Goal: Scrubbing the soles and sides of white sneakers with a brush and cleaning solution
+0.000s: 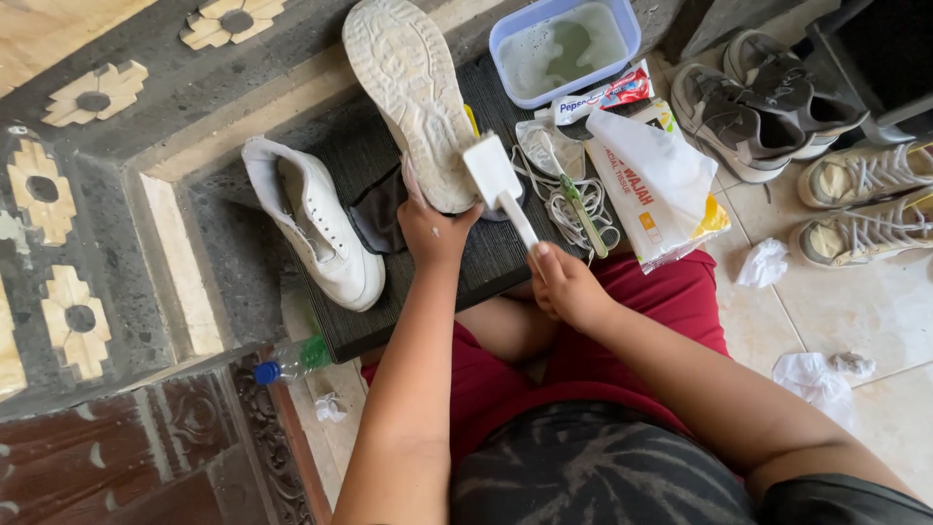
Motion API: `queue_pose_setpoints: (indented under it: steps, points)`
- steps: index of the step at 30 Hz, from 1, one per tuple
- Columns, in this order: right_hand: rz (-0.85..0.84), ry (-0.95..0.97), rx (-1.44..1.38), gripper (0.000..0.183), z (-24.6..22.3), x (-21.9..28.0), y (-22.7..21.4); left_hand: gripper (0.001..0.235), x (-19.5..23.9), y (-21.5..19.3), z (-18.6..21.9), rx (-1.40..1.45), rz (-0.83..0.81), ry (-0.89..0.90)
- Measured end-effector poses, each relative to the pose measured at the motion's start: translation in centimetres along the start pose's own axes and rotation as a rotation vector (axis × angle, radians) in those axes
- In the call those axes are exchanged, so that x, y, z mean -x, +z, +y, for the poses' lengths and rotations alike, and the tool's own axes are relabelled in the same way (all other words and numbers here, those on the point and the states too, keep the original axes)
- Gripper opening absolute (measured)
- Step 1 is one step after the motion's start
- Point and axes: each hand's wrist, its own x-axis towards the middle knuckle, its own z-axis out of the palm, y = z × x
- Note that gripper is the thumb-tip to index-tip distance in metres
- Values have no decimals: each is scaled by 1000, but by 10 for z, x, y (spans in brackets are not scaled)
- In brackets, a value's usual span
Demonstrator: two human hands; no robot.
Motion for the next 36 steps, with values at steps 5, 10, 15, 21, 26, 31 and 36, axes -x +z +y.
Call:
queue_pose_setpoints:
  steps: [5,10,15,21,26,31,36]
  points:
    - [-34,-41,-37,49,-2,-17,24,105,-3,-8,16,-53,24,27]
    - [-156,-44,-63,47,19,0,39,89,-7,-9,20,-117,-20,92]
    - [-49,26,10,45,23,8,12,91,3,18,-19,-74,54,52]
    - [-17,-82,120,54,-12,-11,18,108,1,-4,4,6,43,29]
    - [-133,-39,-148,47,-11,-13,44,94,-9,-20,24,31,-27,34]
    - [-192,3,-127,47,11,2,34,69,-13,-20,33,-79,-48,96]
    - [-89,58,-7,44,25,-4,10,115,5,12,-16,-50,48,49]
